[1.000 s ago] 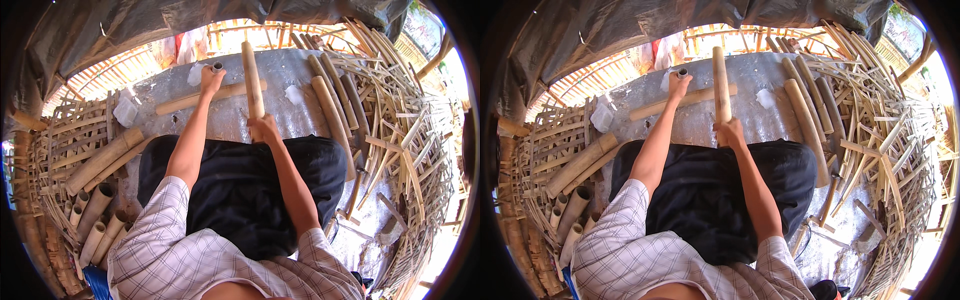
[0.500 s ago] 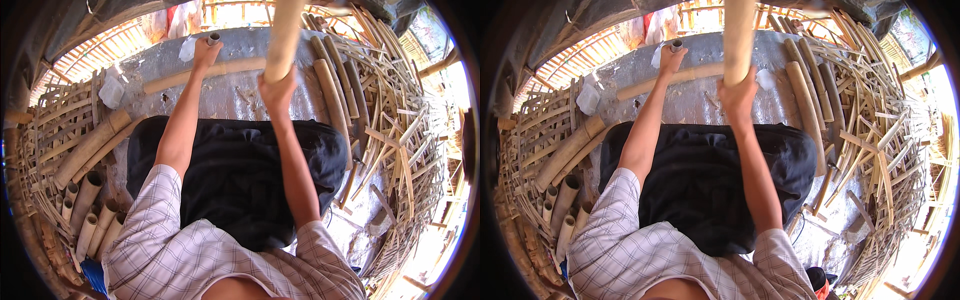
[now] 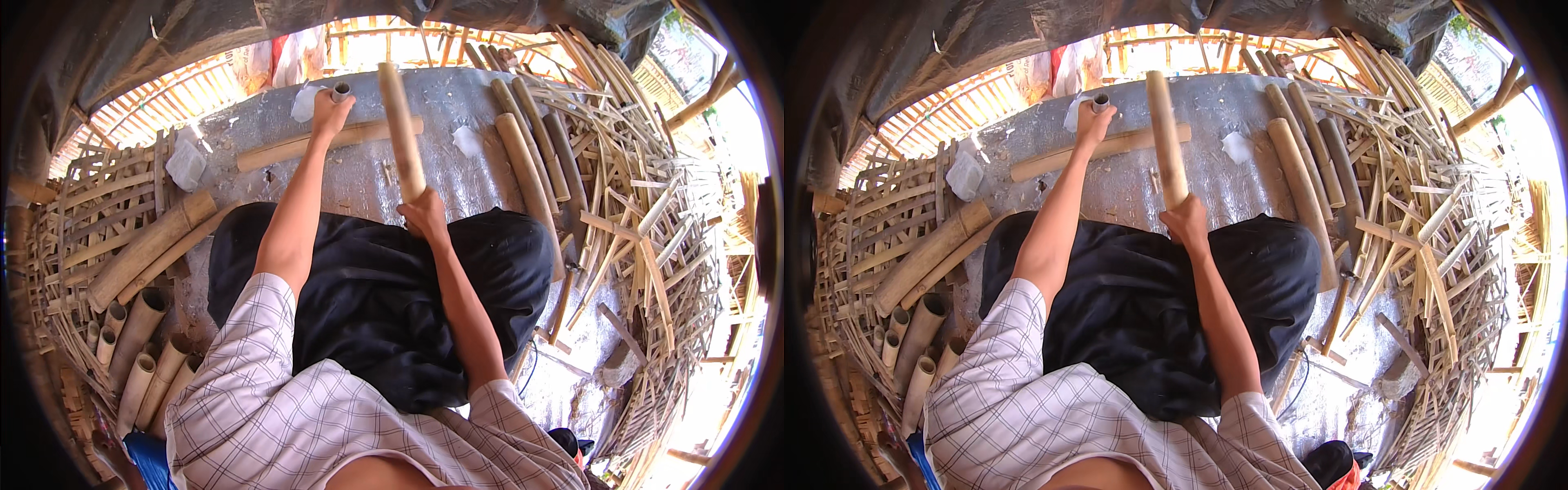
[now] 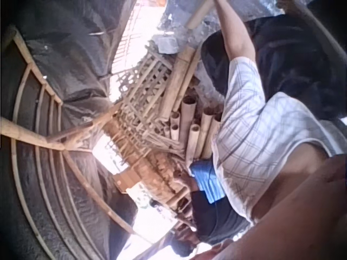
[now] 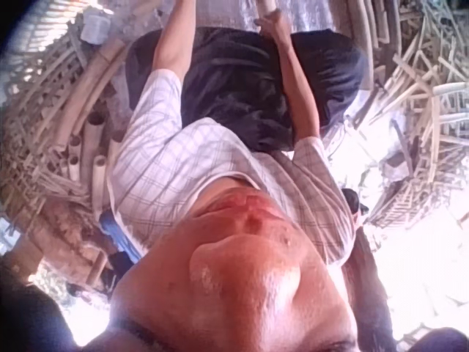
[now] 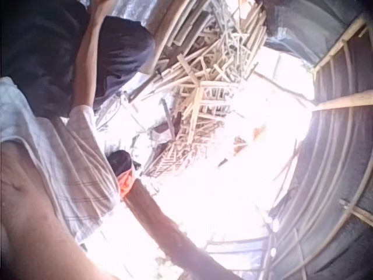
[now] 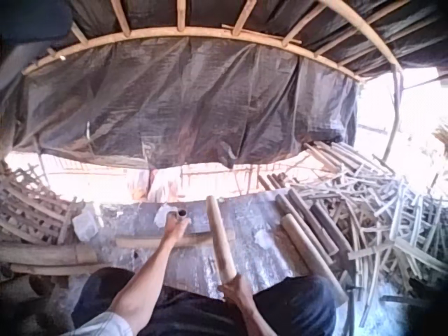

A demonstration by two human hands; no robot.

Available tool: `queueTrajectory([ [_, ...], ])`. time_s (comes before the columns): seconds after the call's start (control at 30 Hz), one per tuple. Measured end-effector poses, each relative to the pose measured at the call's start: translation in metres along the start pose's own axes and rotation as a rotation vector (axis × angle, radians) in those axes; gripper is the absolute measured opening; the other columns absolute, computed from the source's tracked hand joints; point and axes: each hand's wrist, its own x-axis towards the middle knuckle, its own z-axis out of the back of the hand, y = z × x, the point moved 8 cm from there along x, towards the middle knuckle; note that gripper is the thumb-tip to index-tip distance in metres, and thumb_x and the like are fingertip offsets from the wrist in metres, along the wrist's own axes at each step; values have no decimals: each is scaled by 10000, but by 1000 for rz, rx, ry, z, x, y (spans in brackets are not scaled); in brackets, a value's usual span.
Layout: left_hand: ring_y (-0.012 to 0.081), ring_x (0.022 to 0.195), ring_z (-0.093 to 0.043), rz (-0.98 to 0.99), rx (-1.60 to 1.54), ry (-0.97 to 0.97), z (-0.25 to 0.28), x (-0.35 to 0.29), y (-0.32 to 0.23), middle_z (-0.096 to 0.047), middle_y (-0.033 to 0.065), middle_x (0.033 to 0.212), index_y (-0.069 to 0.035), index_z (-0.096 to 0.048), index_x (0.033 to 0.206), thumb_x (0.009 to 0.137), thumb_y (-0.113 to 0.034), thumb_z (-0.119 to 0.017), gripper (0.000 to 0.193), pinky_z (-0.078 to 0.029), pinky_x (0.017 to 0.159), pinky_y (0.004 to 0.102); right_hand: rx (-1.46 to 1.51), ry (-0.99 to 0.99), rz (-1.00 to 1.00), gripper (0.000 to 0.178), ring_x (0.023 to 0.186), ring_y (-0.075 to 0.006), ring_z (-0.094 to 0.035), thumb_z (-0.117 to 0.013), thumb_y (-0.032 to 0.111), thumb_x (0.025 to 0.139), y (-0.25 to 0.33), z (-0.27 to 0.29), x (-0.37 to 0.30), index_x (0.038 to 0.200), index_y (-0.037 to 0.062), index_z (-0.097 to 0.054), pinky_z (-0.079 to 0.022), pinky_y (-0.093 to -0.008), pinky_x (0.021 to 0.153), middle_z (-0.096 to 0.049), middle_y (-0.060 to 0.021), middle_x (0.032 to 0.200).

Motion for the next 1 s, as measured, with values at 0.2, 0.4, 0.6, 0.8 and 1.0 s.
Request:
queueTrajectory([
  [0.2,109,570,-507,-107,-12,-21,0,2,9,-581,40,580,-11,-587,624,787,-207,-757,306,-401,550,396,342,58,12,374,630,-221,-704,-792,107,700,88,60,12,1003,-79,-674,-551,-372,564,-704,-123,743],
  [0.4,133,572,-607,-1,5,-6,3,12,15,-645,68,598,-1,-633,644,801,-221,-730,287,-443,546,379,301,-211,398,283,583,-172,-678,-749,33,726,217,174,20,962,-77,-637,-531,-326,512,-690,-108,727],
  [0.6,120,512,-535,54,-61,-8,2,30,25,-581,26,577,-40,-582,658,791,-198,-728,253,-409,496,353,405,-534,691,369,768,-265,-727,-764,57,728,236,177,5,1033,-51,-586,-567,-384,707,-715,-183,831],
  [0.8,111,484,-510,-3,-166,-30,-5,42,15,-537,0,559,-50,-572,707,816,-146,-720,207,-388,472,330,84,103,-139,362,808,-377,-772,-795,114,697,-23,-16,19,958,-89,-646,-595,-475,730,-735,-262,813],
  [1.0,85,454,-481,53,-497,-109,41,30,35,-532,-10,584,-71,-564,727,861,-34,-689,186,-358,433,293,393,21,-45,362,726,-276,-755,-773,122,711,66,43,18,988,-79,-656,-578,-411,662,-722,-193,770],
])
